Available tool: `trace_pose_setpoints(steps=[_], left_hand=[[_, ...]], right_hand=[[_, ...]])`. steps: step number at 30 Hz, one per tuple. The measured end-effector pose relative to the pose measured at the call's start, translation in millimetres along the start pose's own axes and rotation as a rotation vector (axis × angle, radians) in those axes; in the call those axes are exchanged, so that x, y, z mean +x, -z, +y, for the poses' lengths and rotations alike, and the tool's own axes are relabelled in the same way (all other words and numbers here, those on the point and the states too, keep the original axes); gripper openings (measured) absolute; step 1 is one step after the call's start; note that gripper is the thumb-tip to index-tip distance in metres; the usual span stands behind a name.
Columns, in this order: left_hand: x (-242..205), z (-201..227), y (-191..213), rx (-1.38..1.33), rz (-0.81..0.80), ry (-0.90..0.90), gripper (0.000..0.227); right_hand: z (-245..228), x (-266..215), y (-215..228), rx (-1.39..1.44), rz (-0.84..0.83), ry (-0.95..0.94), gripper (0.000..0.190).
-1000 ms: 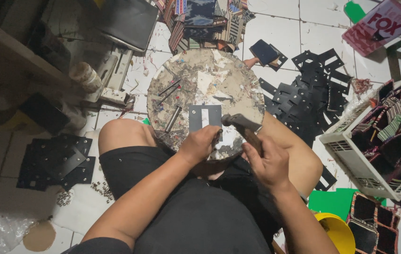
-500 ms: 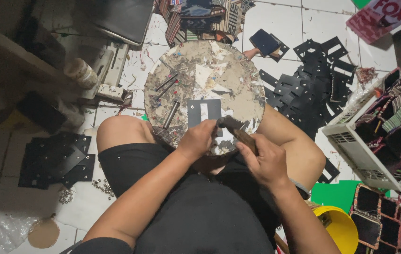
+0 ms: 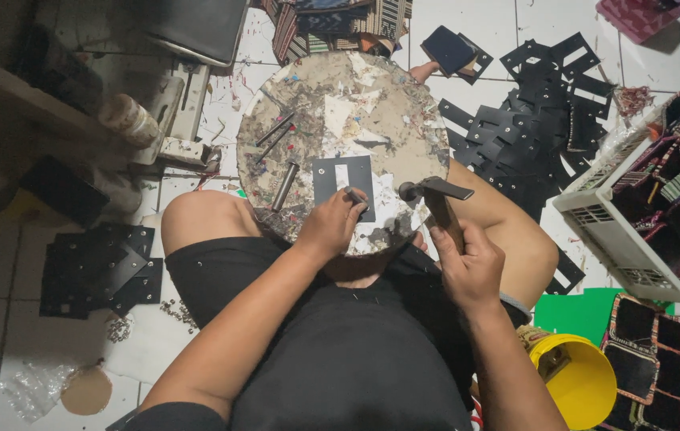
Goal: Attaching metal rivets or studs to black leather pieces using a hammer and a punch tool on a circular work block.
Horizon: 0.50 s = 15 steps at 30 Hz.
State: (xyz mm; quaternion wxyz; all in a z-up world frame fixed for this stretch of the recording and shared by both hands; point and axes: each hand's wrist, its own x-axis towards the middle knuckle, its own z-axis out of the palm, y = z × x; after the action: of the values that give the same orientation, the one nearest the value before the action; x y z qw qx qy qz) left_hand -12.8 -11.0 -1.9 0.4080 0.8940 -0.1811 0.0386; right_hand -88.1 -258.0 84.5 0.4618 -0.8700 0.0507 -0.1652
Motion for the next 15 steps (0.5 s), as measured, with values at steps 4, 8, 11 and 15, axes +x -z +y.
trace_pose_setpoints(steps=[4,8,11,15], left_hand=[[-1,1,3,-0.003,-0.005,-0.029,0.023],[0,3,4,0.006,0.006,-0.053,0.021],[-1,1,3,0.015,0.015,-0.083,0.019],[0,4,2,0.058,0.094,-0.178,0.017]], right_hand=[[1,-1,0,0.010,-0.002,0.004,0.015],[-17,1,-1,0.024,-0.024,0.004,0.014],[-30,4,-2,0.027,-0.044,0.011,0.011],[-30,6,-1,0.008,-0.071,0.059,0.010]])
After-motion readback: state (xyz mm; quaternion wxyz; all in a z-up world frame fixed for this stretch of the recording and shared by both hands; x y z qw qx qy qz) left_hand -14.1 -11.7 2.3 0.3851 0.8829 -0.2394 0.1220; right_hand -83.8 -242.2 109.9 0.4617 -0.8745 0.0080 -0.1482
